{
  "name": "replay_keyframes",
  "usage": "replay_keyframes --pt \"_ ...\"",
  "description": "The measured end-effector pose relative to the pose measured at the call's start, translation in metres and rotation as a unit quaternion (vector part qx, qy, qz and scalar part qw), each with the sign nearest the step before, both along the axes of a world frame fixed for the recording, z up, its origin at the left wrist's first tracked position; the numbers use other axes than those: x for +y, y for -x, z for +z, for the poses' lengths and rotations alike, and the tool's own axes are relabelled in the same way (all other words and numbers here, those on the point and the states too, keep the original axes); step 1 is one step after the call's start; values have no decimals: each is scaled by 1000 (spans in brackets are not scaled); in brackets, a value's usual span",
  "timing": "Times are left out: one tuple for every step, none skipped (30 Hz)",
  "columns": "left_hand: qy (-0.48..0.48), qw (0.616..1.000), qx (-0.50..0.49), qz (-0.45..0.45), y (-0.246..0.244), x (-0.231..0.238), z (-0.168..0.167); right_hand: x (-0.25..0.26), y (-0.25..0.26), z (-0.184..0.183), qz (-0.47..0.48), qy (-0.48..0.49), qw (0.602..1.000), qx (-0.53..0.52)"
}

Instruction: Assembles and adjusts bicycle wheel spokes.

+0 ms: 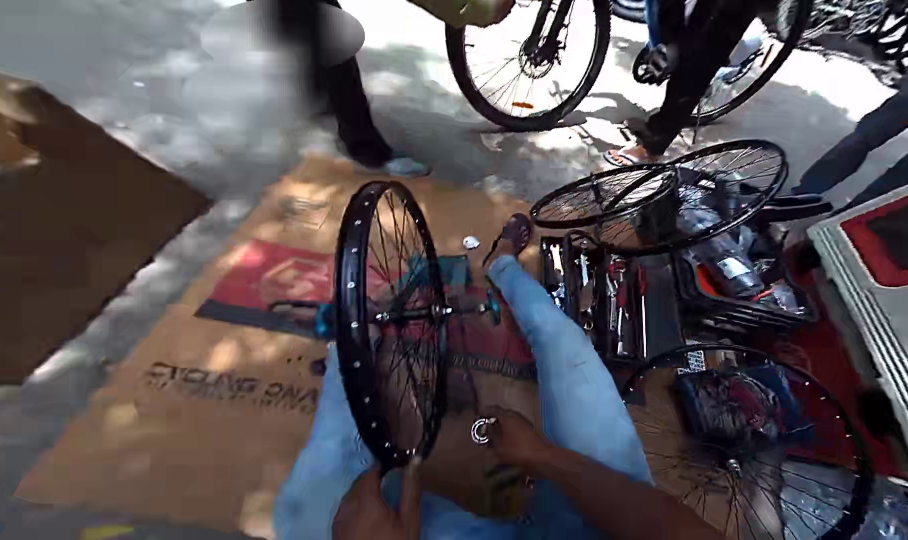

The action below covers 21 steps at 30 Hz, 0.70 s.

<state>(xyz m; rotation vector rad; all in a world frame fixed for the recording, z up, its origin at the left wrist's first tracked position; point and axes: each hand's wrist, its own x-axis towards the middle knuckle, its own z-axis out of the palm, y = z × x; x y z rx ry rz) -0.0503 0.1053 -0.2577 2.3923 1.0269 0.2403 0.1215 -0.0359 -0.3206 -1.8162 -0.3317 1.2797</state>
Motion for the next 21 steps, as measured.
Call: replay_keyframes --pt "-14 1000 -7 4 0 -1 2 2 -3 -12 -11 -4 1000 10" --pt "-45 999 -14 11 -1 -1 4 6 -6 -19 -31 9 999 24" --pt "-79 997 -19 16 -2 0 7 11 -9 -24 -60 26 997 37" --pt "-104 994 -23 17 -5 2 11 16 -13 -29 -97 32 994 48" --pt "-114 993 -24 18 -9 3 17 19 -16 -36 -139 31 988 52" --pt "-114 993 -25 16 -15 4 26 22 -20 -41 -181 24 981 59" --pt "-114 993 -30 16 -23 6 35 27 -26 -44 -218 17 973 71" --pt "-110 993 -36 16 -31 8 45 31 -30 -45 -254 13 963 94" --pt "-104 994 -41 17 -38 11 53 37 -33 -45 -291 13 949 119" --pt "-103 993 -51 17 -45 14 59 43 -36 -45 -322 22 935 143" --pt "-107 992 -60 18 -50 15 63 48 -39 -47 -347 39 922 166" --pt "-111 991 -68 21 -52 16 64 51 -40 -48 -362 55 912 186" --pt "-113 991 -70 24 -51 15 63 53 -41 -50 -367 64 907 196" --pt "-111 991 -69 27 -45 11 57 54 -40 -54 -366 69 907 198" --pt "-109 992 -61 29 -36 5 47 54 -39 -57 -363 73 909 193" --pt "-105 994 -35 27 -24 -1 34 54 -38 -62 -360 76 911 188" --pt "-98 995 23 21 -10 -7 22 54 -39 -65 -360 77 911 187" --pt "-82 991 103 11 6 -12 11 56 -40 -68 -364 80 909 189" --pt "-56 984 168 2 21 -16 3 59 -41 -71 -372 83 904 191" --pt "-30 979 202 0 32 -20 -2 62 -43 -75 -383 87 900 190" --pt "-16 978 210 6 38 -23 -3 65 -44 -79 -392 89 896 187"
